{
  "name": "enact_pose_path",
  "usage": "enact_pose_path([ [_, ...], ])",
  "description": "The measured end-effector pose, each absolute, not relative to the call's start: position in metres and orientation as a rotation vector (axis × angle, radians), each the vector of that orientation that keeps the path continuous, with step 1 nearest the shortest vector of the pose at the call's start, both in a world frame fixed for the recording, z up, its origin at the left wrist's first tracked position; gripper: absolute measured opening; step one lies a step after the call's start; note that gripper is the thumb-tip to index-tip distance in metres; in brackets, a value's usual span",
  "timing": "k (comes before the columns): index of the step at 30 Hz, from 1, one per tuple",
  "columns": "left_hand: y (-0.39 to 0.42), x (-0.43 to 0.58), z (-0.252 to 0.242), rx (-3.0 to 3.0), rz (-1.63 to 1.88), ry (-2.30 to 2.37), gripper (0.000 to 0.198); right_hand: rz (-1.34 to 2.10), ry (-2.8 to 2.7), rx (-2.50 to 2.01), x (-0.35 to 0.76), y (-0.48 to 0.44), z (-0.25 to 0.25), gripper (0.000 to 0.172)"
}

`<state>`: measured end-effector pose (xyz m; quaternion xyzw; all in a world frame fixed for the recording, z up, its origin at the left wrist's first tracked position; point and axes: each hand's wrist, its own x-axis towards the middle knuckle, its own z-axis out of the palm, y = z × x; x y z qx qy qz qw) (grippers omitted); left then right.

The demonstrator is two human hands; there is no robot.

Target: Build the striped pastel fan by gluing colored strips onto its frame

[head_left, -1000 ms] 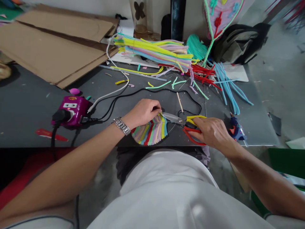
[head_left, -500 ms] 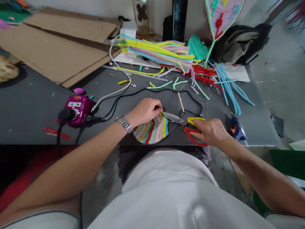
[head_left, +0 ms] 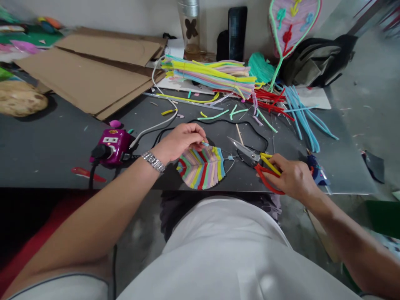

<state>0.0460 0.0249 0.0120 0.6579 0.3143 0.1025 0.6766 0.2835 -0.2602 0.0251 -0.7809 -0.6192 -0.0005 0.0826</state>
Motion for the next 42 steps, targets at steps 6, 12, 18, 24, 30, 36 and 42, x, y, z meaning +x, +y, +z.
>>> enact_pose_path([
  [6, 0.015, 0.045, 0.019, 1.734, 0.205, 0.729, 0.024, 0.031, -1.896, -2.341, 0.280, -0.257, 0.014, 0.041],
  [12, 0.008, 0.055, 0.013, 2.345, 0.150, 0.572, 0.012, 0.029, -2.029, -2.333, 0.281, -0.251, 0.018, 0.041],
  [18, 0.008, 0.057, 0.006, 2.509, 0.163, 0.519, 0.015, -0.037, -2.152, -2.304, 0.280, -0.246, 0.021, 0.039],
  [24, 0.015, 0.066, 0.005, 2.426, 0.144, 0.563, 0.017, -0.099, -2.190, -2.358, 0.275, -0.235, 0.023, 0.046],
  [30, 0.024, 0.074, 0.008, 2.293, 0.084, 0.650, 0.015, -0.073, -2.216, -2.370, 0.273, -0.228, 0.027, 0.047],
  [36, 0.026, 0.074, 0.010, 2.160, 0.084, 0.658, 0.012, -0.053, -2.225, -2.386, 0.274, -0.225, 0.027, 0.047],
  [42, 0.026, 0.074, 0.012, 2.170, 0.038, 0.672, 0.013, 0.012, -2.250, -2.392, 0.273, -0.217, 0.030, 0.049],
])
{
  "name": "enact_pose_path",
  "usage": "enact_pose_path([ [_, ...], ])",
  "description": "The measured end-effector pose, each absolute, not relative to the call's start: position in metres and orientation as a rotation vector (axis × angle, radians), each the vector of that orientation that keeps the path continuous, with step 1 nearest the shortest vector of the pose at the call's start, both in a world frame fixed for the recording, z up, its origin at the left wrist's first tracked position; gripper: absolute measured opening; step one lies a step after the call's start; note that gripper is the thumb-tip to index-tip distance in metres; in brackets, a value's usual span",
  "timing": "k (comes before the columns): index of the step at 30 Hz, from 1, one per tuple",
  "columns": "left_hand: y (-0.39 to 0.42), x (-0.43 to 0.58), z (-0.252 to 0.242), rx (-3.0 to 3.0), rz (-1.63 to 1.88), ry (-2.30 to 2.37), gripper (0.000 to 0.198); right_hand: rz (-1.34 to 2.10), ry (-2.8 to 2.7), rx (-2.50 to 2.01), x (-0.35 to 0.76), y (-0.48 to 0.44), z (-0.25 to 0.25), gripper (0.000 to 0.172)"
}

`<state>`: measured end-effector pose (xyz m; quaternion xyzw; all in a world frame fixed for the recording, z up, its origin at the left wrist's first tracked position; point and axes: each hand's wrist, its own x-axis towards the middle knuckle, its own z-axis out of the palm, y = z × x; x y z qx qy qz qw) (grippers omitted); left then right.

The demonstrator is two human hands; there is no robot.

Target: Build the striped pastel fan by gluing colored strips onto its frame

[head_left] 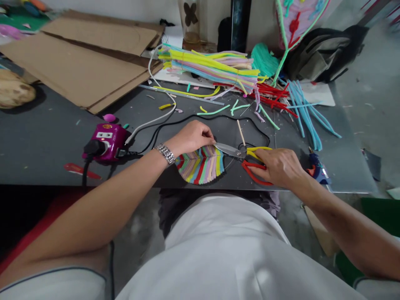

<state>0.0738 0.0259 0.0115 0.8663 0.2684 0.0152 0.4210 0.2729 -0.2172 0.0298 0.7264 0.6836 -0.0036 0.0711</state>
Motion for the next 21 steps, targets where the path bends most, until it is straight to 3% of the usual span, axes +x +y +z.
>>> enact_pose_path([
  [6, 0.026, 0.074, 0.012, 2.203, 0.037, 0.676, 0.014, -0.115, 2.017, 2.077, 0.274, -0.209, 0.037, 0.053],
  [12, 0.024, 0.074, 0.012, 2.233, 0.045, 0.700, 0.012, -0.202, 1.924, 1.954, 0.271, -0.202, 0.042, 0.038],
  [21, 0.025, 0.068, 0.017, 1.965, 0.198, 0.786, 0.012, -0.121, 1.906, 2.024, 0.273, -0.208, 0.049, 0.033],
])
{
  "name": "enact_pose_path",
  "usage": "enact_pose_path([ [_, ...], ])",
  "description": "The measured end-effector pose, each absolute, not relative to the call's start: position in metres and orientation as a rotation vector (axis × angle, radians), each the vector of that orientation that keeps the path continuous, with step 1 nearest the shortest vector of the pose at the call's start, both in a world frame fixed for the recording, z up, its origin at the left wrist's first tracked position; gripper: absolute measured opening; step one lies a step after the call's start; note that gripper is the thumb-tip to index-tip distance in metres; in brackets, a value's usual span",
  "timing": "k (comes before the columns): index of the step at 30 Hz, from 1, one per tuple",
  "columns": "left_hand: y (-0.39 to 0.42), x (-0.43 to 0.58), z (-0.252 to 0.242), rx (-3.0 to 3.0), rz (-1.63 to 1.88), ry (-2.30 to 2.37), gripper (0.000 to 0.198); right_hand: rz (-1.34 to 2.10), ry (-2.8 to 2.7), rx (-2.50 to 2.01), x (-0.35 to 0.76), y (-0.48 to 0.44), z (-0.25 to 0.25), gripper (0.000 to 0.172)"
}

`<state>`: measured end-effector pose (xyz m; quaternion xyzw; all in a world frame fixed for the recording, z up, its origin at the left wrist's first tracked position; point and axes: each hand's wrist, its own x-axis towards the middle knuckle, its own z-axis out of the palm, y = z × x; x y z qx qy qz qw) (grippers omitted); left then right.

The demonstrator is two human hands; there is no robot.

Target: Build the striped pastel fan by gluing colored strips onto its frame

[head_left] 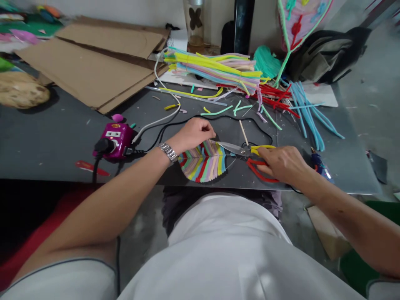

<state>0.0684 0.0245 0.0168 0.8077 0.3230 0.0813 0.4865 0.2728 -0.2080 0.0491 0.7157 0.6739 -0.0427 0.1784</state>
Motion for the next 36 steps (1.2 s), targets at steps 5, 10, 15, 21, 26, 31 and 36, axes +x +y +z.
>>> enact_pose_path([
  [5, 0.029, 0.042, 0.030, 1.560, 0.294, 0.842, 0.008, 0.058, 2.045, 2.423, 0.282, -0.240, 0.040, 0.044],
  [10, 0.020, 0.017, 0.030, 1.745, 0.161, 0.926, 0.016, 0.033, 2.115, 2.621, 0.277, -0.271, 0.017, 0.042],
  [15, -0.004, 0.017, 0.015, 2.176, 0.198, 0.888, 0.011, 0.055, 2.070, 2.749, 0.273, -0.289, 0.005, 0.036],
  [21, -0.010, 0.016, 0.015, 2.154, 0.235, 0.873, 0.008, 0.045, 1.979, 2.874, 0.277, -0.305, 0.011, 0.031],
  [26, -0.005, -0.015, 0.041, 1.585, 0.386, 0.840, 0.020, -0.064, 1.873, 3.016, 0.278, -0.319, 0.013, 0.038],
  [31, -0.027, -0.074, 0.056, 1.402, 0.374, 1.014, 0.020, -0.215, 1.754, 3.048, 0.278, -0.329, 0.008, 0.042],
  [36, -0.058, -0.141, 0.043, 1.552, 0.163, 1.233, 0.027, -0.236, 1.764, 3.079, 0.278, -0.331, 0.002, 0.039],
])
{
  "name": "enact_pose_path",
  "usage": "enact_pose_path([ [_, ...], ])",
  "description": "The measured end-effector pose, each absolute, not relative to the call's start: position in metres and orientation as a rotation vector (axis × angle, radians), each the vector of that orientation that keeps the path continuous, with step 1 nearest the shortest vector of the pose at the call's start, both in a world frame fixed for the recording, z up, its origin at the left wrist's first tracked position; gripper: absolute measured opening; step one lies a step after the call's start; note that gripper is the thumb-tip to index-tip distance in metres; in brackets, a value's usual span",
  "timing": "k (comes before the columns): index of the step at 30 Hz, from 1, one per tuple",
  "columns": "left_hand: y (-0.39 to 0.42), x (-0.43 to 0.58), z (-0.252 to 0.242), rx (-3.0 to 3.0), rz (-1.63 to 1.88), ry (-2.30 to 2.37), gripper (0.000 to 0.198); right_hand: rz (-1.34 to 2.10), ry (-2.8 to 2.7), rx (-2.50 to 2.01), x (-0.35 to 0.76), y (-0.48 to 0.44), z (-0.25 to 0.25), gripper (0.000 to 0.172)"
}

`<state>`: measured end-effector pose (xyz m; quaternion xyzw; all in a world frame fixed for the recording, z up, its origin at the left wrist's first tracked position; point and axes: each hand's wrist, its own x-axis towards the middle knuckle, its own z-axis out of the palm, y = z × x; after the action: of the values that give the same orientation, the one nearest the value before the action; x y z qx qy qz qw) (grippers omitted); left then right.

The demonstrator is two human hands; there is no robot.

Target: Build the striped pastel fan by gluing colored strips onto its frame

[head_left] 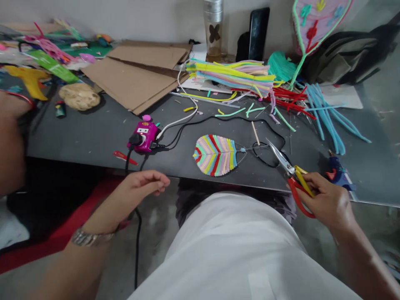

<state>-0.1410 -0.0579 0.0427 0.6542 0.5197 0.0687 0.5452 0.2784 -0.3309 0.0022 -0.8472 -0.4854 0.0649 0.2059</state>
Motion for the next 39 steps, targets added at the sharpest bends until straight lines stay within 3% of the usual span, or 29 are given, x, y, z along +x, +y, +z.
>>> enact_pose_path([
  [5, -0.082, -0.174, 0.016, 1.821, -0.112, 1.291, 0.029, 0.160, -1.387, -2.345, 0.274, -0.329, 0.002, 0.038],
  [12, -0.092, -0.160, 0.017, 2.096, -0.174, 1.276, 0.022, 0.081, -1.335, -2.401, 0.276, -0.337, 0.005, 0.032],
  [15, -0.090, -0.141, 0.024, 2.158, -0.025, 1.264, 0.036, 0.078, -1.326, -2.376, 0.279, -0.340, 0.004, 0.030],
  [19, -0.087, -0.095, 0.022, 2.292, 0.446, 1.166, 0.026, 0.108, -1.302, -2.367, 0.281, -0.339, -0.001, 0.031],
  [23, -0.080, -0.030, 0.007, 2.448, 0.712, 0.976, 0.031, 0.045, -1.311, -2.403, 0.280, -0.338, -0.004, 0.035],
  [32, -0.069, 0.044, -0.020, 2.760, 0.324, 0.715, 0.055, 0.020, -1.244, -2.469, 0.282, -0.348, 0.006, 0.031],
  [39, -0.069, 0.045, -0.028, 2.779, 0.284, 0.677, 0.050, 0.003, -1.271, -2.486, 0.281, -0.342, 0.005, 0.038],
])
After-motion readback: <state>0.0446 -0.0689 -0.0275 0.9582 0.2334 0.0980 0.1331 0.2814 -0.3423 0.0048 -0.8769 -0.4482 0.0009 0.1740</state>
